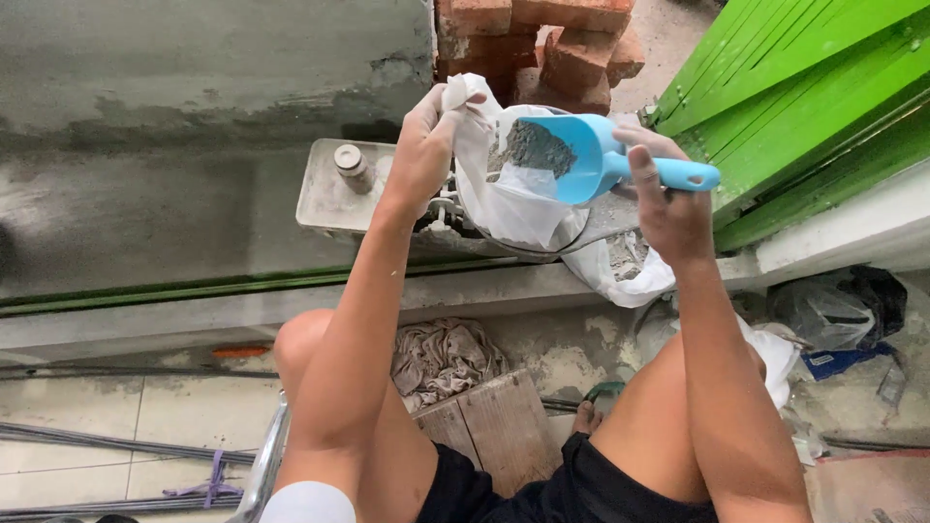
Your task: Using a plastic hand scoop to transfer grey powder from a large bag into a smaller bag.
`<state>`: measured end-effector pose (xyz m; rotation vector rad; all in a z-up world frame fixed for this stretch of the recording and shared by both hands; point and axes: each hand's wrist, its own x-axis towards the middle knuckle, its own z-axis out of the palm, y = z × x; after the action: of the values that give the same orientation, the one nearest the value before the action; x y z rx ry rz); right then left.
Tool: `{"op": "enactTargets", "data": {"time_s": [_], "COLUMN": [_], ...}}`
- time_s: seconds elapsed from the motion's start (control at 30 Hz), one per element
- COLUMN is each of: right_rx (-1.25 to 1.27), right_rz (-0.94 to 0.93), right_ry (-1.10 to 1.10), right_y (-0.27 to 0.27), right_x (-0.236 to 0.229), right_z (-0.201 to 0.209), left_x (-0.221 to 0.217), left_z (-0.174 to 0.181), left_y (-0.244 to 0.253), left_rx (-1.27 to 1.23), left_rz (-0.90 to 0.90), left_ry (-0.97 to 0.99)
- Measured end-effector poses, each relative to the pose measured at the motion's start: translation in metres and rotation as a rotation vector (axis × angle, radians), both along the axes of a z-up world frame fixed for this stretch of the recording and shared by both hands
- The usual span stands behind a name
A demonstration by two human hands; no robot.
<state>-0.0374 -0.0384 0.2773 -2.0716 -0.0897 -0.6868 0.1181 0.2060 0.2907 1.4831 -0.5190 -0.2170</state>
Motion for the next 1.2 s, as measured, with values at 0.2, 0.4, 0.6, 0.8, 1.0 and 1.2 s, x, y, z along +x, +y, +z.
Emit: {"op": "enactTargets", "data": {"time_s": [0.2, 0.4, 0.6, 0.8, 1.0, 1.2], "right_rx": [-0.349, -0.454, -0.439, -0.468, -0.447, -0.368], "right_rz": [0.172, 0.204, 0.229, 0.341, 0.547, 0.579], "right_ry": [-0.202, 0.108, 0.173, 0.344, 0.201, 0.103], "right_y": [0.014, 0.022, 0.008, -0.027, -0.038, -0.029], "right_x": [0.016, 0.050, 0.045, 0.023, 0.002, 0.004], "right_z": [0.006, 0.021, 0.011, 0.041, 0.064, 0.067], "left_x": [0.001, -0.001, 0.000, 0.011, 0.006, 0.001], "left_z": [0.001, -0.001, 0.001, -0.006, 0.004, 0.023], "left_y": [-0.011, -0.019, -0.022, -0.030, -0.023, -0.013], "left_rx": [-0.147, -0.125, -0.102, -0.098, -0.094, -0.057], "left_rz": [-0.083, -0.091, -0.020, -0.052, -0.024, 0.040], "left_ry": [0.009, -0.021, -0.044, -0.023, 0.003, 0.009]}}
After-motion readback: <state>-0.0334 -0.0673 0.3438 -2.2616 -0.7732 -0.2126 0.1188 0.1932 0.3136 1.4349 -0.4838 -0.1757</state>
